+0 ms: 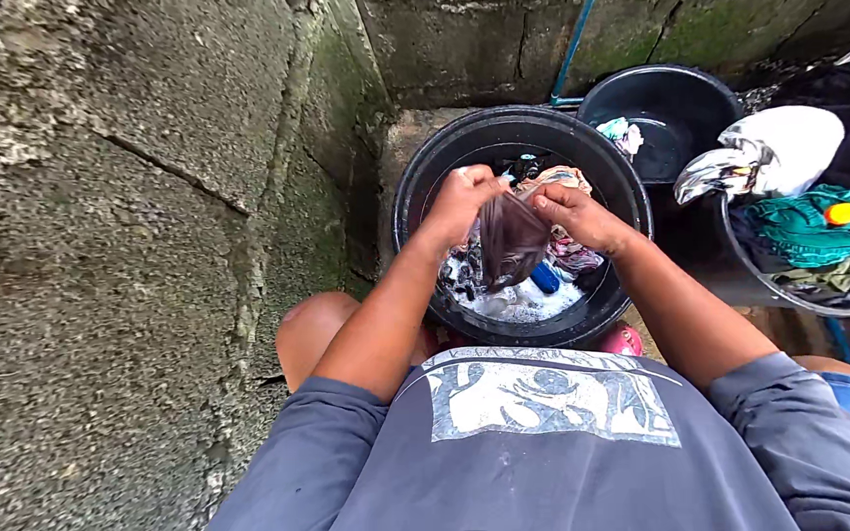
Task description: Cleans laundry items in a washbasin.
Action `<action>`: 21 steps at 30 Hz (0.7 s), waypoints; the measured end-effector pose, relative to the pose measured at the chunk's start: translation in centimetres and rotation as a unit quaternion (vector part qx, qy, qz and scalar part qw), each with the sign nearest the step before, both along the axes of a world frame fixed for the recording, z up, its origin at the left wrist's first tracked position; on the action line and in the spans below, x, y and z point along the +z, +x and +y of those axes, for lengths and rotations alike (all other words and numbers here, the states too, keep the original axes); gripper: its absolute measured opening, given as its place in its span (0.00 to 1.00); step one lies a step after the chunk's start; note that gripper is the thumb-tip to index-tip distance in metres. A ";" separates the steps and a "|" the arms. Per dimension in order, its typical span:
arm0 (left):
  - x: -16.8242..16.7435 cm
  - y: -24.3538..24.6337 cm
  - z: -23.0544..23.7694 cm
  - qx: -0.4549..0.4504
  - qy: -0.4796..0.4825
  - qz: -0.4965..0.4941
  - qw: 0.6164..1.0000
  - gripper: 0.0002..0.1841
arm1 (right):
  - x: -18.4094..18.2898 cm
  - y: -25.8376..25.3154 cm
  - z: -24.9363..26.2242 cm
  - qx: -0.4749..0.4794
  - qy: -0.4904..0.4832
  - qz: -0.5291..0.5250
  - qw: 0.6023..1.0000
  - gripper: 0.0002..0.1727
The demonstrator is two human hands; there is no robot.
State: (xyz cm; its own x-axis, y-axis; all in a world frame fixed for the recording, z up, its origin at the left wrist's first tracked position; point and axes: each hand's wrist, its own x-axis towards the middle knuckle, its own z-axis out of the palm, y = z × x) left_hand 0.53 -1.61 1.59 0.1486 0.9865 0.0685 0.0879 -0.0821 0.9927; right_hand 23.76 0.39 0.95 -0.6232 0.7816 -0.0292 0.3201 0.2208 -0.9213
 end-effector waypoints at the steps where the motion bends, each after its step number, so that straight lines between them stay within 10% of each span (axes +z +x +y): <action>1: 0.7 -0.3 -0.1 0.008 -0.027 -0.052 0.998 0.11 | -0.6 0.6 0.2 -0.004 -0.008 0.003 1.000 0.20; 6: 1.6 -1.9 -0.2 -0.010 -0.125 -0.078 0.989 0.07 | -1.6 2.2 1.5 -0.021 -0.059 0.058 0.996 0.15; 14: -2.1 2.3 -2.7 -0.355 -0.147 0.095 0.918 0.15 | 2.7 -3.9 0.8 0.190 0.136 -0.055 0.971 0.15; 21: -3.5 1.9 -1.7 -0.116 -0.011 0.212 0.970 0.24 | -7.8 -0.7 4.3 -0.035 -0.010 -0.135 0.990 0.21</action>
State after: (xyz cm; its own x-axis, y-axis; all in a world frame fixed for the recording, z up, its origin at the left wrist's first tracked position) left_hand 2.39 -3.27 -1.87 0.3763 0.9241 -0.0673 0.4706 -0.1281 0.8730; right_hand 23.01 4.73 -6.89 -0.5351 0.8199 -0.2035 0.5686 0.1714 -0.8046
